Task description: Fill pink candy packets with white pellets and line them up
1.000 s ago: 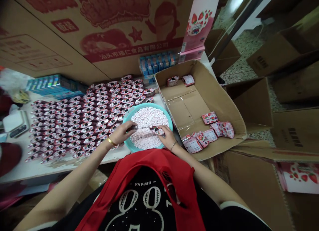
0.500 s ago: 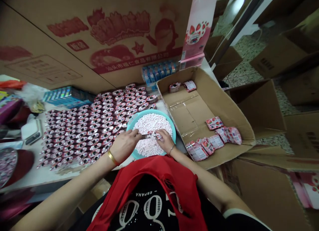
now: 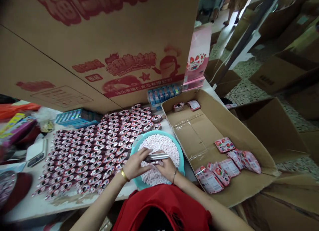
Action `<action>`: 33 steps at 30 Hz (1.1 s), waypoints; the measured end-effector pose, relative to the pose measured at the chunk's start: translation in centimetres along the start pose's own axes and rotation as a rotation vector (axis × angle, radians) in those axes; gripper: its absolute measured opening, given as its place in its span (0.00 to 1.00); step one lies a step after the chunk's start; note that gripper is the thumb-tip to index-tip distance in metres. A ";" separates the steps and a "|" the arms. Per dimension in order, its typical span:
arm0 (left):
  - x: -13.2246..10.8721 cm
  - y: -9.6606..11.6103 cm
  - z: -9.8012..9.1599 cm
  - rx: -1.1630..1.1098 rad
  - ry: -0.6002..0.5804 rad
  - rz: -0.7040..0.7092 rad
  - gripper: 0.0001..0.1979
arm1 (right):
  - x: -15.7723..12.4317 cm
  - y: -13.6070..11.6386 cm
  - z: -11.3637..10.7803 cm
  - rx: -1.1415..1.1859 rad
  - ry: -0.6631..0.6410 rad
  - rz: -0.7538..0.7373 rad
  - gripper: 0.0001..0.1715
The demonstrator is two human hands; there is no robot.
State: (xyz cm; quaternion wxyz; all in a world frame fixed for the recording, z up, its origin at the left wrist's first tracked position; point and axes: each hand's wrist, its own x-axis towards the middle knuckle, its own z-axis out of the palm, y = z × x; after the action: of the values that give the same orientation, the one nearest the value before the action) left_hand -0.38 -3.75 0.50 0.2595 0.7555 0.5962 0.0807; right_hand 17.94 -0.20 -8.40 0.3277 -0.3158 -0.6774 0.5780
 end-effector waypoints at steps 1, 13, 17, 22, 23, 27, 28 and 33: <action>0.6 -0.1 0.2 0.008 -0.009 0.031 0.24 | 0.6 -0.3 0.2 0.012 0.005 0.002 0.21; 6.8 -18.3 -7.9 0.328 0.286 -0.354 0.20 | 7.4 -0.6 -8.1 -0.303 0.467 0.030 0.18; 8.1 -24.4 -8.0 0.398 0.228 -0.489 0.24 | 11.8 4.4 -16.2 -0.567 0.635 0.112 0.20; 7.7 -22.5 -7.4 0.346 0.394 -0.506 0.28 | 20.4 9.3 -20.3 -0.819 0.370 0.095 0.32; 7.3 -21.1 -7.2 0.303 0.384 -0.455 0.27 | 21.9 9.8 -20.2 -0.853 0.316 0.136 0.34; 4.8 -14.7 -4.6 0.038 0.027 -0.207 0.18 | 24.8 11.2 -19.4 -0.952 0.261 0.254 0.25; 3.9 -13.3 -3.6 -0.013 -0.081 -0.180 0.17 | 24.7 11.5 -19.3 -0.951 0.262 0.258 0.23; 0.4 -9.0 2.6 0.045 -0.258 -0.319 0.15 | 19.7 10.9 -19.5 -0.688 0.359 0.204 0.22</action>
State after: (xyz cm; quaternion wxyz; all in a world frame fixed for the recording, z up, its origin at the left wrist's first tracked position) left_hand -6.85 -2.76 -6.20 0.3262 0.6610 0.6719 -0.0720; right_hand 22.71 28.35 -15.35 0.2567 -0.5687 -0.7285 0.2828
